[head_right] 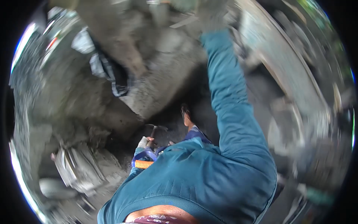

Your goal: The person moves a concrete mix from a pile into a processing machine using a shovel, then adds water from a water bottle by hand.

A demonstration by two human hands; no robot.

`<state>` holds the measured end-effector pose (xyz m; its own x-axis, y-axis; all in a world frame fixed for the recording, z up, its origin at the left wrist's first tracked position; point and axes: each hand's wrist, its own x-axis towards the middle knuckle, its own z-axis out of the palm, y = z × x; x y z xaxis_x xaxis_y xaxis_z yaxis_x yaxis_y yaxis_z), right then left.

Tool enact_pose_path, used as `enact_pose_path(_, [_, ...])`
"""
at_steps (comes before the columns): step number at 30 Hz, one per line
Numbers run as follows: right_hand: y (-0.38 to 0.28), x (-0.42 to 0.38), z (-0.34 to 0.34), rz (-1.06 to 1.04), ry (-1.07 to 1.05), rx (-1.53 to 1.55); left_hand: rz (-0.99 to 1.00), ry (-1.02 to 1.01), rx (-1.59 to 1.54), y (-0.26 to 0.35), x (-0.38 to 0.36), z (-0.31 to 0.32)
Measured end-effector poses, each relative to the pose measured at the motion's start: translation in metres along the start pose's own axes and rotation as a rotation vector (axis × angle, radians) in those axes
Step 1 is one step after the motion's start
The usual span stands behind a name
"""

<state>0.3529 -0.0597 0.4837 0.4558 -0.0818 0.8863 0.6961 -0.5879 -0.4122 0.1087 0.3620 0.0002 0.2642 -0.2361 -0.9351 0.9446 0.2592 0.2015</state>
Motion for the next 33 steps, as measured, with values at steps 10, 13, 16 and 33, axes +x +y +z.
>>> enact_pose_path(10, [-0.181,-0.599,-0.206,1.59,0.253,-0.32,-0.305,-0.269,0.147,-0.006,0.017,-0.046])
enact_pose_path(13, [-0.266,-0.703,-0.274,2.113,0.616,-0.255,-0.438,-0.058,-0.046,-0.007,0.036,-0.038])
enact_pose_path(16, [-0.317,-0.78,-0.332,2.198,0.733,-0.389,-0.393,-0.162,-0.027,-0.017,0.039,-0.02])
enact_pose_path(33, [-0.344,-0.907,-0.479,1.988,-0.245,-0.808,-0.355,-0.144,0.198,-0.142,-0.009,0.05])
